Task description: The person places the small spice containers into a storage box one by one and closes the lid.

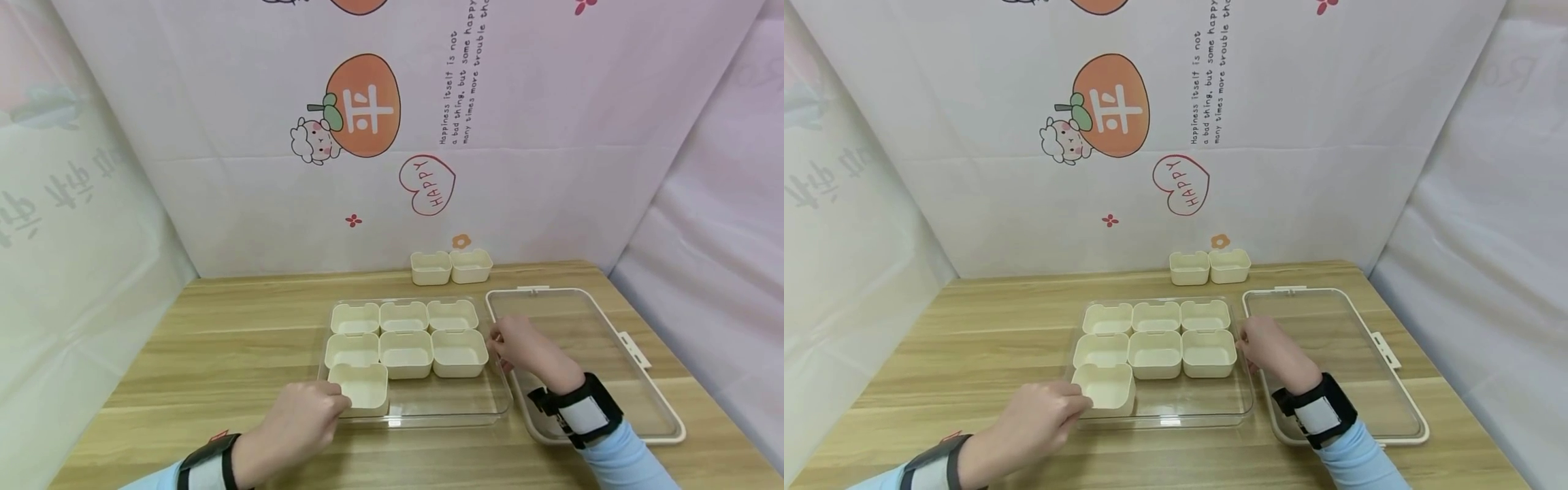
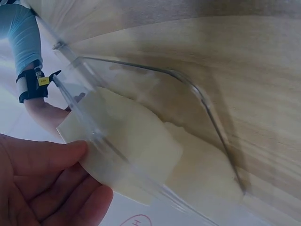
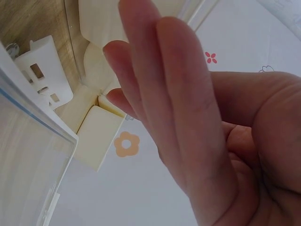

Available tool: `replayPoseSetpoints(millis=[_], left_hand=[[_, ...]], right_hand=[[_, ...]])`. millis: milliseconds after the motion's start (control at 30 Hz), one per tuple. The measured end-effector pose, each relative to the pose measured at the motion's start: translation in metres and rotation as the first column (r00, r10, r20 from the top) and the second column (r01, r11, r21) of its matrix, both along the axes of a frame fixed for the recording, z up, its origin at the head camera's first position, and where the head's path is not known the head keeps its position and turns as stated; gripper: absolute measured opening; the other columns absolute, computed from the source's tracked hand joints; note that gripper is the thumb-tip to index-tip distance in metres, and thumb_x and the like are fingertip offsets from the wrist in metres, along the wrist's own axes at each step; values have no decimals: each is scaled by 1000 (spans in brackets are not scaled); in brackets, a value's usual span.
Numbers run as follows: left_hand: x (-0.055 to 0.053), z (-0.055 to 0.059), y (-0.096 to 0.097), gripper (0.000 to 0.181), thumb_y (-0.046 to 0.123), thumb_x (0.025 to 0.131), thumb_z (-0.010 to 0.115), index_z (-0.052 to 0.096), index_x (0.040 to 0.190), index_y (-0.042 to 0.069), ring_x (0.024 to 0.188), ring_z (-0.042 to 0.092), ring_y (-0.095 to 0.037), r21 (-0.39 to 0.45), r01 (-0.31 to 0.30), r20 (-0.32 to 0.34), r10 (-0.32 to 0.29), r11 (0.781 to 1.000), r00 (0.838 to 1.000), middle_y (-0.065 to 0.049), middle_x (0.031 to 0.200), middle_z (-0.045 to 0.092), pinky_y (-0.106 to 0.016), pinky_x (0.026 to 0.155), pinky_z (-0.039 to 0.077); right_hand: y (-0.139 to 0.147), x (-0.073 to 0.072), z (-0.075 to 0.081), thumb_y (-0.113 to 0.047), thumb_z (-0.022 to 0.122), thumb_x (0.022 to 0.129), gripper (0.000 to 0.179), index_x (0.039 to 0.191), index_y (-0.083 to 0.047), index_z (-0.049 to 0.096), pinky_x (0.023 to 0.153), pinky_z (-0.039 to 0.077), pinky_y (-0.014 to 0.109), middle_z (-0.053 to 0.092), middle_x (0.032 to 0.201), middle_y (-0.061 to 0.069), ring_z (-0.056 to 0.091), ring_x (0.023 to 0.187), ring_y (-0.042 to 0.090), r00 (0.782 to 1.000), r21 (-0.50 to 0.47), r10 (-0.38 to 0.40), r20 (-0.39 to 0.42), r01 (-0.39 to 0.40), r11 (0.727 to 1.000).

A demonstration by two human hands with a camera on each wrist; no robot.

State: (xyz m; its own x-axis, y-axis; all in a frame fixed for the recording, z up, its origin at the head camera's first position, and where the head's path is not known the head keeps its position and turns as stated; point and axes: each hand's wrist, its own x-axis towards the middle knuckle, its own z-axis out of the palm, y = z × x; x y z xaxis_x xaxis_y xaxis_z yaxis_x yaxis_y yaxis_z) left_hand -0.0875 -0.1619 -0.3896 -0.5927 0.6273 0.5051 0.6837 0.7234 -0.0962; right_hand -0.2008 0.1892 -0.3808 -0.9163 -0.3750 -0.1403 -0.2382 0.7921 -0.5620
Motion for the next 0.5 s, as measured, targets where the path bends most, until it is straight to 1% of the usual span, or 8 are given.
replayPoseSetpoints(millis=[133,300,500], left_hand=[[-2,-3,0,23,-4,56,59,55,55,18,47,42,-3,-16,-9,5,9,1000,1000,12,53,44,-18,40,31],[-3,-6,0,23,-5,56,58,57,55,18,46,42,-3,-35,-10,5,10,999,1000,11,53,46,-18,40,31],[-2,-9,0,22,-4,56,58,54,53,17,45,39,-2,-63,-24,-1,24,998,1000,11,52,43,-17,39,27]], right_hand=[[0,0,0,2,56,89,12,91,11,64,48,53,24,67,77,19,64,51,14,1000,5,-1,-4,1,1000],[0,0,0,1,57,89,12,91,10,65,47,52,24,67,78,19,63,50,13,1000,19,-4,-22,4,1000],[1,0,0,1,57,89,13,91,10,65,48,52,24,68,78,19,63,50,14,1000,27,3,-30,-2,1000]])
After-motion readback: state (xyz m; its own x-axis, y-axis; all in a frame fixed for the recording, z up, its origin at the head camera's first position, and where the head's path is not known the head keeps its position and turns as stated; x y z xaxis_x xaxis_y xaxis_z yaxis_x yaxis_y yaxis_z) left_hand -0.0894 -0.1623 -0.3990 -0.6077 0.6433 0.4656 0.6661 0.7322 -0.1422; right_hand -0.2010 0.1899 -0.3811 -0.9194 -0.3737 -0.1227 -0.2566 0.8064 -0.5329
